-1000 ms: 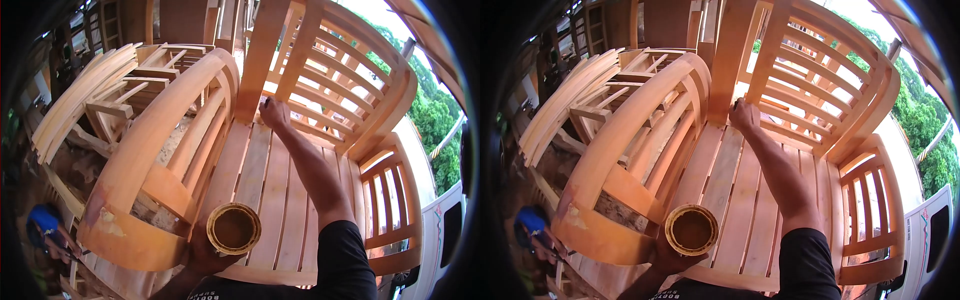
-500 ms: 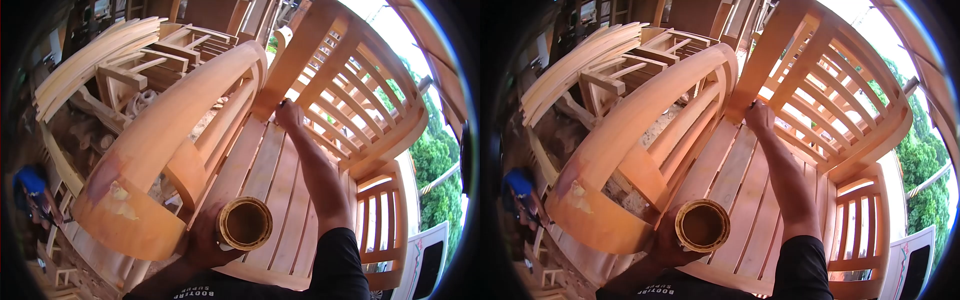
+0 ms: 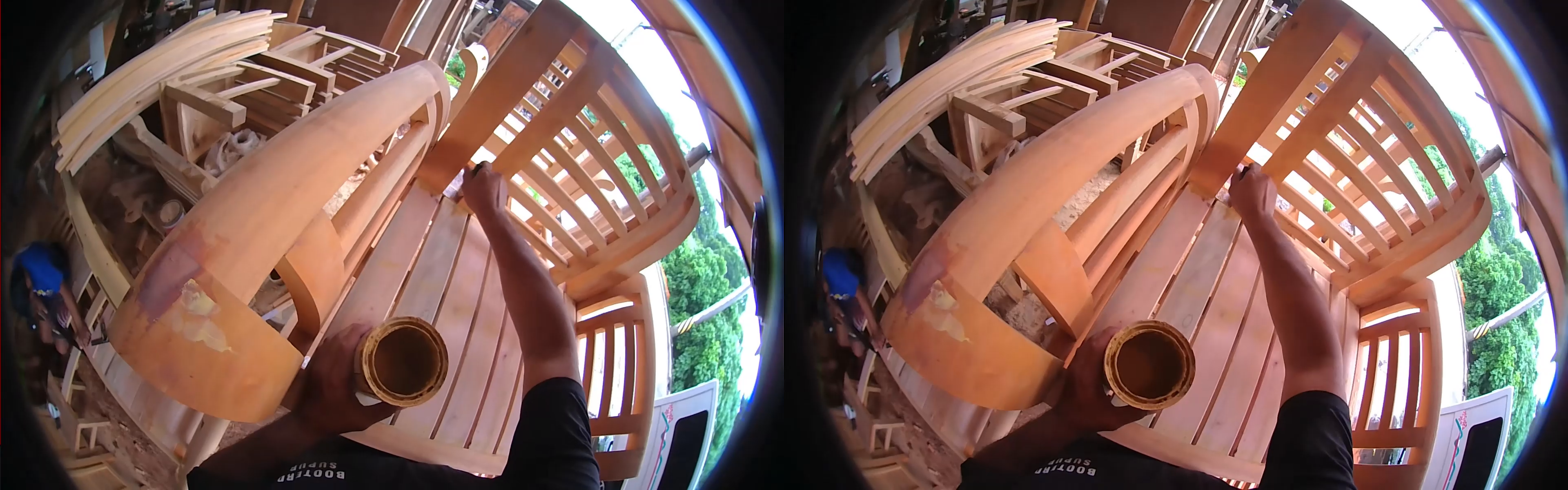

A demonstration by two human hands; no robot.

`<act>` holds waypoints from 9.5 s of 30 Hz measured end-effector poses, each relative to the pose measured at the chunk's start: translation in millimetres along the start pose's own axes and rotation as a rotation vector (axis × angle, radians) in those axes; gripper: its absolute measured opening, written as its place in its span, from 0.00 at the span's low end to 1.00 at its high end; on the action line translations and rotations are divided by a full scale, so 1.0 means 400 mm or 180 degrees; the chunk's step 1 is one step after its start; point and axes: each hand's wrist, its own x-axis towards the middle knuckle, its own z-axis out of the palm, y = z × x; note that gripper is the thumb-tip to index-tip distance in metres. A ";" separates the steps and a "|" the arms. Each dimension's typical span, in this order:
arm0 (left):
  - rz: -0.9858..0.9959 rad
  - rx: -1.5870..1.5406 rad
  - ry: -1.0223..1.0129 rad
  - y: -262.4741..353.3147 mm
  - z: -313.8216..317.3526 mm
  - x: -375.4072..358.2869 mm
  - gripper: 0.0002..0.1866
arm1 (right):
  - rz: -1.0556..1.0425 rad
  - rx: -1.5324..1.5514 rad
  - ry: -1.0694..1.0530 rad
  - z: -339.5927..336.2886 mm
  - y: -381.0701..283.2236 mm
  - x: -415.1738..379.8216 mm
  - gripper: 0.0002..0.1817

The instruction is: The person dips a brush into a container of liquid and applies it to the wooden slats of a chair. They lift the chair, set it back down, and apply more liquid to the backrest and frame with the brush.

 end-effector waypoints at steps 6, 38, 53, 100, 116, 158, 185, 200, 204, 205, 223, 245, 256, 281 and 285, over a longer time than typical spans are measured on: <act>-0.0035 0.0032 -0.0053 0.000 -0.008 0.005 0.54 | 0.0181 0.0084 0.0046 -0.015 -0.007 0.022 0.21; -0.0003 -0.0020 -0.0081 -0.002 -0.003 0.001 0.55 | 0.0593 0.0275 0.0506 0.018 0.055 0.009 0.22; -0.0002 0.0044 -0.0059 -0.003 -0.005 0.001 0.55 | 0.0617 0.0220 0.0122 -0.017 0.031 0.030 0.23; 0.0011 -0.0004 0.0136 -0.008 -0.010 -0.010 0.54 | -0.1056 -0.1059 -0.0343 -0.066 -0.099 -0.007 0.19; -0.0094 -0.0142 0.0166 -0.006 -0.014 -0.010 0.54 | -0.0873 -0.1293 -0.0427 -0.031 -0.096 0.009 0.21; -0.0063 0.0037 -0.0025 -0.014 0.003 -0.014 0.56 | -0.1660 0.0738 -0.0184 -0.111 0.160 -0.186 0.08; 0.0065 -0.0096 -0.0103 -0.009 0.003 -0.005 0.58 | -0.2027 0.0940 0.0245 -0.035 0.159 -0.218 0.09; -0.0158 -0.1092 -0.0196 0.023 0.013 0.015 0.53 | -0.1770 0.1197 0.1554 -0.340 0.111 -0.156 0.07; -0.0156 -0.0779 -0.0193 0.005 0.014 -0.003 0.53 | -0.2269 0.0682 0.1378 -0.248 0.143 -0.180 0.15; -0.0153 -0.0786 -0.0192 0.004 0.012 -0.004 0.53 | -0.2246 0.0612 0.1531 -0.234 0.143 -0.182 0.16; -0.0022 -0.0330 -0.0082 0.000 0.014 -0.001 0.57 | -0.2025 0.1022 0.1159 -0.139 0.115 -0.190 0.11; 0.0129 -0.0125 -0.0033 -0.012 0.010 0.002 0.57 | -0.1534 0.1131 0.0299 -0.059 0.211 -0.175 0.04; 0.0064 -0.0237 -0.0085 0.002 0.006 0.010 0.54 | -0.1593 0.0781 0.0519 -0.065 0.193 -0.169 0.03; -0.0012 -0.0212 -0.0161 -0.027 0.017 -0.012 0.57 | -0.0628 0.3962 -0.0463 -0.295 -0.189 -0.267 0.08; 0.0048 -0.0403 -0.0057 -0.034 0.025 -0.008 0.57 | -0.0365 0.3627 0.0813 -0.263 -0.162 -0.167 0.10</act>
